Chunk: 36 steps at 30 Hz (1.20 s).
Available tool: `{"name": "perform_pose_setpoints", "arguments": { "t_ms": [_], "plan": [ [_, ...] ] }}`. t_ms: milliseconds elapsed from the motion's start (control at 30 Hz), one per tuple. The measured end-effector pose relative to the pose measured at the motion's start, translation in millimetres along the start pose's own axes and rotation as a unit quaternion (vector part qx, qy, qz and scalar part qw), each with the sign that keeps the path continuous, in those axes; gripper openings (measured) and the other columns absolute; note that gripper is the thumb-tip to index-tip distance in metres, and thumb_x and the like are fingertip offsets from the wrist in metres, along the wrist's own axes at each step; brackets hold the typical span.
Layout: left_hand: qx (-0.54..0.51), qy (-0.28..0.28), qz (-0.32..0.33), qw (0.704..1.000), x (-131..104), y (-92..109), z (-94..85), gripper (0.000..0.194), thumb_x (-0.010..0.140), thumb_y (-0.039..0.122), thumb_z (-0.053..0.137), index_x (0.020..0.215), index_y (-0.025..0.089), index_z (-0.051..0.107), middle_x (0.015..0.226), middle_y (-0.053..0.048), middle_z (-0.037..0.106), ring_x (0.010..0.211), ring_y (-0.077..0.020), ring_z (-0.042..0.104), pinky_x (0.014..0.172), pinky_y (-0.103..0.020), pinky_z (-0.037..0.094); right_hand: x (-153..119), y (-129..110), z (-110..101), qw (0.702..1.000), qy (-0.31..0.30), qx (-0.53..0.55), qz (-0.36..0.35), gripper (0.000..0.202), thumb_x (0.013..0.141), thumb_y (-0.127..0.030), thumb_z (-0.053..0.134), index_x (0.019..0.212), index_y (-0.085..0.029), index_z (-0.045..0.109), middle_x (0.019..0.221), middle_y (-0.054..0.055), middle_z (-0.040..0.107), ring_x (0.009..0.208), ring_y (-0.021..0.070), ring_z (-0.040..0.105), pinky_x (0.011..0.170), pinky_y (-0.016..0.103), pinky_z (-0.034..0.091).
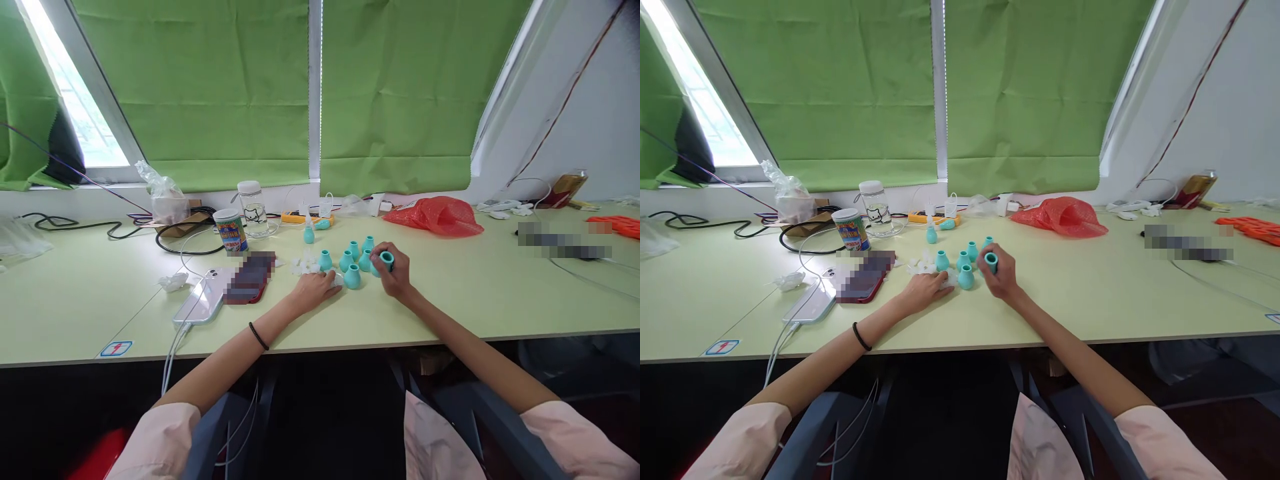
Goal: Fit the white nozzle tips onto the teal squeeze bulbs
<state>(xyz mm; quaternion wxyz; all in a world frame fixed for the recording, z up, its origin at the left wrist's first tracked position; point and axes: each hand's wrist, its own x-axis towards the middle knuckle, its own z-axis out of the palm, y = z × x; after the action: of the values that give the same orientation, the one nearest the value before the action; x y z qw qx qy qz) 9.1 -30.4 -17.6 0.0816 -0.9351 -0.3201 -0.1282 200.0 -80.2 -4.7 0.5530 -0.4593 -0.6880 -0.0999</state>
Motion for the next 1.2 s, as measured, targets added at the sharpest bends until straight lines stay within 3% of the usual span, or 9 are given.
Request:
{"name": "perform_pose_setpoints", "arguments": {
  "t_ms": [333,567,700,833,933,1067,1200],
  "plan": [
    [0.056,-0.027,-0.037,0.997,19,-13,4.1,0.039,0.076,0.045,0.042,0.102,0.016,0.042,0.088,-0.013,0.055,0.072,-0.0254,0.058,0.054,-0.029,0.038,10,72,-7,0.960,-0.133,-0.121,0.214,0.042,0.076,-0.059,0.027,0.072,-0.020,0.043,0.063,0.000,0.049,0.057,0.0142,0.044,0.051,0.025,0.033],
    [0.032,-0.016,-0.023,0.999,18,-18,1.6,0.043,0.075,0.052,0.037,0.099,0.017,0.044,0.086,-0.009,0.053,0.070,-0.0214,0.058,0.055,-0.027,0.037,11,78,-10,0.971,-0.111,-0.119,0.177,0.046,0.074,-0.061,0.028,0.063,-0.019,0.042,0.056,-0.001,0.044,0.052,0.0118,0.039,0.050,0.024,0.031],
    [0.023,0.065,-0.029,0.997,23,-27,-14.1,0.039,0.080,0.049,0.028,0.095,0.017,0.046,0.085,-0.007,0.053,0.069,-0.0178,0.055,0.058,-0.026,0.037,11,81,-12,0.969,-0.105,-0.162,0.155,0.043,0.074,-0.059,0.031,0.067,-0.019,0.046,0.060,0.001,0.049,0.055,0.0132,0.042,0.051,0.025,0.032],
    [-0.005,0.163,-0.104,0.981,51,-56,-24.8,0.028,0.083,0.033,0.030,0.101,0.017,0.043,0.090,-0.008,0.052,0.077,-0.0184,0.052,0.063,-0.028,0.037,8,89,-10,0.955,-0.155,-0.199,0.158,0.040,0.074,-0.056,0.034,0.071,-0.019,0.050,0.069,0.004,0.056,0.061,0.0168,0.048,0.052,0.026,0.033],
    [-0.024,0.187,-0.147,0.971,83,-82,-20.6,0.036,0.079,0.028,0.038,0.114,0.018,0.036,0.103,-0.013,0.046,0.097,-0.0247,0.043,0.072,-0.032,0.036,6,92,-8,0.946,-0.195,-0.203,0.163,0.037,0.076,-0.052,0.032,0.075,-0.020,0.051,0.067,0.004,0.057,0.062,0.0180,0.050,0.052,0.027,0.033],
    [-0.071,0.124,-0.181,0.973,127,-105,-4.2,0.047,0.078,0.025,0.042,0.122,0.020,0.028,0.111,-0.016,0.041,0.107,-0.0283,0.036,0.081,-0.039,0.031,4,88,-6,0.938,-0.195,-0.229,0.174,0.032,0.078,-0.048,0.032,0.078,-0.021,0.051,0.071,0.003,0.058,0.065,0.0194,0.051,0.053,0.027,0.033],
    [-0.130,0.086,-0.162,0.974,154,-111,11.6,0.037,0.077,0.012,0.038,0.114,0.013,0.039,0.108,-0.016,0.047,0.101,-0.0244,0.042,0.081,-0.037,0.033,2,83,-5,0.946,-0.162,-0.229,0.165,0.029,0.079,-0.045,0.032,0.083,-0.022,0.049,0.083,0.004,0.058,0.071,0.0198,0.052,0.056,0.029,0.035]
  ]
}}
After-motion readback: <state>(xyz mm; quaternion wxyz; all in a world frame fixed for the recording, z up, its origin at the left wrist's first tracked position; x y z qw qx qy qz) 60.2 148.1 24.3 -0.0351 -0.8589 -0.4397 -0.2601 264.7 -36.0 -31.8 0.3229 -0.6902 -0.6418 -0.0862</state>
